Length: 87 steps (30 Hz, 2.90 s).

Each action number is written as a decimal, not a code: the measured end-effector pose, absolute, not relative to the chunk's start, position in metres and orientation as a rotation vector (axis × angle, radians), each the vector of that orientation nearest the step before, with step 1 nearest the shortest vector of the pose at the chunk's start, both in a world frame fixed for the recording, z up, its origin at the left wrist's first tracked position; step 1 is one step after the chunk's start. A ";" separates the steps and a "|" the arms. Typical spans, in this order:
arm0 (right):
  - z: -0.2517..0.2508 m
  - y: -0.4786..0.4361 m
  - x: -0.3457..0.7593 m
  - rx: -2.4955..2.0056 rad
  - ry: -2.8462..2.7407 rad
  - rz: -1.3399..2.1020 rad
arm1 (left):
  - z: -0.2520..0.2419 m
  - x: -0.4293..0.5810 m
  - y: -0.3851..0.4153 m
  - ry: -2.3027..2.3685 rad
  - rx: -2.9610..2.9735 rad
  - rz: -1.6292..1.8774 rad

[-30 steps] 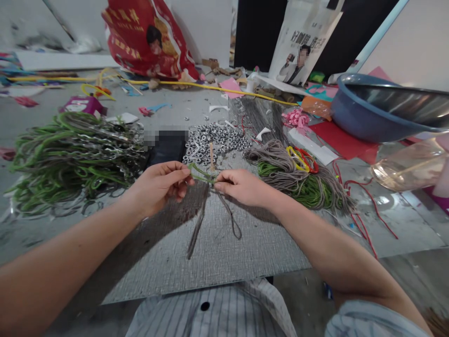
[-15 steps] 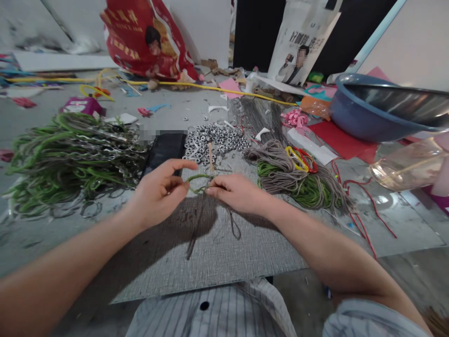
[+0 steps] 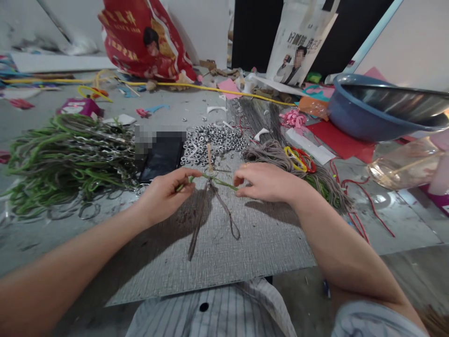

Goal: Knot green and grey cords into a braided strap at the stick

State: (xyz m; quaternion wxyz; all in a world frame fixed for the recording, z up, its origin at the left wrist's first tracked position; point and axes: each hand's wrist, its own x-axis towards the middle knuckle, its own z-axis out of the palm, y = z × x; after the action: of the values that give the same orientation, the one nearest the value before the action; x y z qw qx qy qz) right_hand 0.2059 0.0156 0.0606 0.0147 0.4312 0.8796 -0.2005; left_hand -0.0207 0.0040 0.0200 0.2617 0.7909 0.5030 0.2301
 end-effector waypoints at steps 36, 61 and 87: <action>0.016 0.019 0.162 1.427 1.604 -3.235 | 0.006 -0.008 0.007 1.208 2.145 0.599; 0.007 0.008 0.164 1.338 3.299 -0.473 | 0.011 -0.014 0.021 1.107 1.809 0.535; -0.002 0.007 0.163 1.384 3.452 -0.312 | 0.007 -0.014 0.022 1.094 1.797 0.584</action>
State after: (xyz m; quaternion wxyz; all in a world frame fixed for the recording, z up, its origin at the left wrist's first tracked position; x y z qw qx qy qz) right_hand 0.1626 0.0074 -0.0018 -0.2910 0.3548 0.8849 -0.0799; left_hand -0.0137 0.0220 0.0070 0.4608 0.7305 0.4447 0.2372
